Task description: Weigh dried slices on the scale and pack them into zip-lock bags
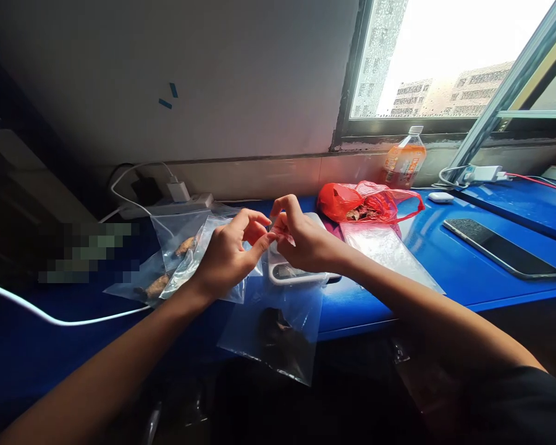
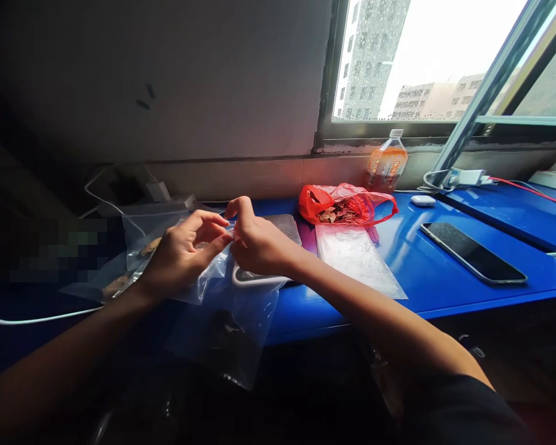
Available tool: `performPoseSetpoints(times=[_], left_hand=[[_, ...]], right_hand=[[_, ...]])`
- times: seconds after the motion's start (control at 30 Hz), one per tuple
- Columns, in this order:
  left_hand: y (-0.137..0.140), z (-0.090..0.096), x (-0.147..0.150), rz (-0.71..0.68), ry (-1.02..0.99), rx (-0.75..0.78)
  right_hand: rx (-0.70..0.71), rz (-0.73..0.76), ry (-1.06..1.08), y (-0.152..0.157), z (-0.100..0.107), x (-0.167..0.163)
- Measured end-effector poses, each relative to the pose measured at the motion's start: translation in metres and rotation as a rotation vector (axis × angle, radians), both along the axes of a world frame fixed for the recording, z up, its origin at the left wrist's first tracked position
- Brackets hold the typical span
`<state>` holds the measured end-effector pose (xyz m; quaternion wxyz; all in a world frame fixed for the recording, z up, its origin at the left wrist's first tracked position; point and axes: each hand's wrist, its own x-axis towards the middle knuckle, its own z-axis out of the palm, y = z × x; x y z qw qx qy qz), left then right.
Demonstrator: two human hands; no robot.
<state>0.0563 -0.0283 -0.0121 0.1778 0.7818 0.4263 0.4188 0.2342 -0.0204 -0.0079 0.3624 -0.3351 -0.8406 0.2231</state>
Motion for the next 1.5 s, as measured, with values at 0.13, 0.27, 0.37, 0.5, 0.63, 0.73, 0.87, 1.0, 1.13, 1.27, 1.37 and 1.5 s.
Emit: performPoseSetpoints(times=[0.13, 0.27, 0.37, 0.5, 0.63, 0.73, 0.87, 1.0, 1.13, 1.27, 1.37, 1.5], left_hand=[[-0.001, 0.003, 0.0, 0.018, 0.125, 0.068], [-0.004, 0.008, -0.001, -0.001, 0.235, 0.158], [-0.006, 0.014, -0.004, 0.007, 0.255, 0.181], [-0.005, 0.022, -0.013, 0.072, 0.178, 0.161], [-0.002, 0.031, -0.024, 0.133, 0.134, 0.188], [-0.002, 0.038, -0.029, 0.19, 0.064, 0.158], [0.002, 0.044, -0.037, 0.209, -0.043, 0.188], [0.02, 0.051, -0.067, 0.233, -0.255, 0.334], [0.042, 0.05, -0.096, 0.286, -0.538, 0.305], [0.054, 0.033, -0.092, 0.264, -0.362, 0.135], [0.05, 0.023, -0.077, 0.197, -0.292, 0.122], [0.032, 0.024, -0.057, 0.045, -0.235, 0.231]], right_hand=[[0.061, -0.07, -0.009, 0.003, -0.005, -0.003], [0.123, -0.046, -0.002, 0.006, -0.009, -0.005], [0.131, 0.006, 0.053, 0.007, -0.008, -0.004], [0.14, 0.037, 0.133, 0.01, -0.006, -0.001], [0.203, 0.018, 0.052, 0.017, -0.008, 0.004], [0.244, 0.001, -0.07, 0.022, -0.008, 0.006], [0.255, -0.016, -0.17, 0.024, -0.008, 0.009], [0.261, -0.036, -0.217, 0.031, -0.016, 0.016], [0.273, -0.038, -0.06, 0.04, -0.017, 0.018], [0.353, -0.097, 0.111, 0.039, -0.006, 0.016], [0.334, -0.152, 0.163, 0.034, -0.001, 0.016], [0.292, -0.138, 0.169, 0.029, -0.005, 0.011]])
